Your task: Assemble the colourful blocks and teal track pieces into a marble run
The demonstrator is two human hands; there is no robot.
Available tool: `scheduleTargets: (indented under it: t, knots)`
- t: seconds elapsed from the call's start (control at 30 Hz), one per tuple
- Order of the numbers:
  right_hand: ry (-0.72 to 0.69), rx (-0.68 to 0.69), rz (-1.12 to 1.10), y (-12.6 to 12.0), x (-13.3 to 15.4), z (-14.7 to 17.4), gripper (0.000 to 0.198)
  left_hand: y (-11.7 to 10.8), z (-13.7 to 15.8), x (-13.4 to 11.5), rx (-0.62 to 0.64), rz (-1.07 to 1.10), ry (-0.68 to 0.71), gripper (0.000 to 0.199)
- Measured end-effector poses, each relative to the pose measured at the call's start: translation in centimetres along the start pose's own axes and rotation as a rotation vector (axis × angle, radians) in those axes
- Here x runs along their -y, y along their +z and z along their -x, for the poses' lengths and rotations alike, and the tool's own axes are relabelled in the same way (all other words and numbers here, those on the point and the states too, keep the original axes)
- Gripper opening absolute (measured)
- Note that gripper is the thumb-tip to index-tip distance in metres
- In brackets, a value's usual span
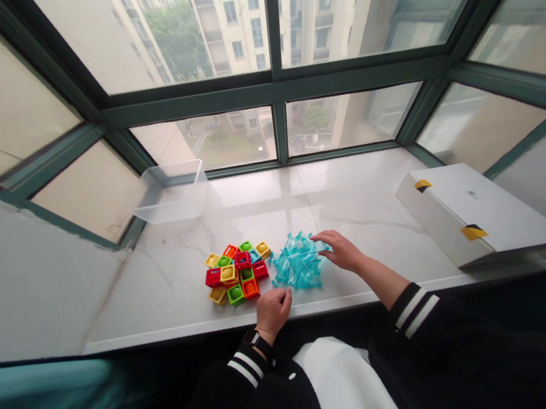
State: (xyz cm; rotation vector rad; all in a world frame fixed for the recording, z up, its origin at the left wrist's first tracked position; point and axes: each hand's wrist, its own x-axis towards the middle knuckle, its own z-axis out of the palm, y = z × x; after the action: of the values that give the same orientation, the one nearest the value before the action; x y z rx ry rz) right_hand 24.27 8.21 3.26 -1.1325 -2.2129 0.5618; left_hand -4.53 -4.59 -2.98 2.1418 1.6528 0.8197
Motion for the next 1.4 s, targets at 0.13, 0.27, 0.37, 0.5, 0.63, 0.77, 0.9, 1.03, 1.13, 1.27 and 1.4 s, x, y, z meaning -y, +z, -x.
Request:
scheduleTargets:
  t: [0.13, 0.27, 0.37, 0.5, 0.63, 0.77, 0.9, 1.03, 1.13, 1.27, 1.4]
  knots:
    - [0.065, -0.102, -0.025, -0.9, 0.5, 2.4, 0.049, 0.0, 0.0, 0.0, -0.002, 0.050, -0.014, 0.050]
    - [0.138, -0.189, -0.051, -1.3, 1.0, 5.4, 0.043, -0.1, 0.0, 0.2, -0.020, 0.091, -0.027, 0.051]
    - [0.190, -0.205, -0.101, -1.3, 1.4, 7.1, 0.038, -0.4, 0.0, 0.3, -0.039, 0.126, -0.036, 0.052]
    - [0.222, -0.190, -0.203, -1.3, 2.1, 8.1, 0.036, -1.4, -0.4, -0.4, -0.071, 0.174, -0.045, 0.053]
    - [0.172, -0.164, -0.246, -1.5, 3.4, 7.6, 0.036, -3.6, -1.8, -2.5, -0.091, 0.333, -0.071, 0.052]
    - [0.120, -0.161, -0.279, -1.7, 5.0, 6.4, 0.036, -5.7, -3.5, -4.9, -0.054, 0.568, -0.075, 0.034]
    - [0.077, -0.153, -0.306, -1.8, 6.1, 5.5, 0.036, -6.2, -4.5, -6.4, 0.005, 0.733, -0.097, 0.042]
    - [0.037, -0.132, -0.272, -1.7, 6.5, 5.3, 0.038, -5.9, -4.6, -7.1, 0.031, 0.767, -0.134, 0.047]
    - [0.023, -0.138, -0.267, -1.6, 6.6, 5.4, 0.040, -5.7, -4.7, -7.4, 0.029, 0.800, -0.183, 0.045]
    - [0.088, -0.232, -0.340, -1.3, 6.4, 5.7, 0.052, -5.7, -5.0, -7.7, 0.004, 0.924, -0.242, 0.037]
    - [0.258, -0.318, -0.504, -0.8, 5.7, 6.0, 0.056, -5.6, -5.2, -7.6, -0.056, 0.986, -0.288, 0.034]
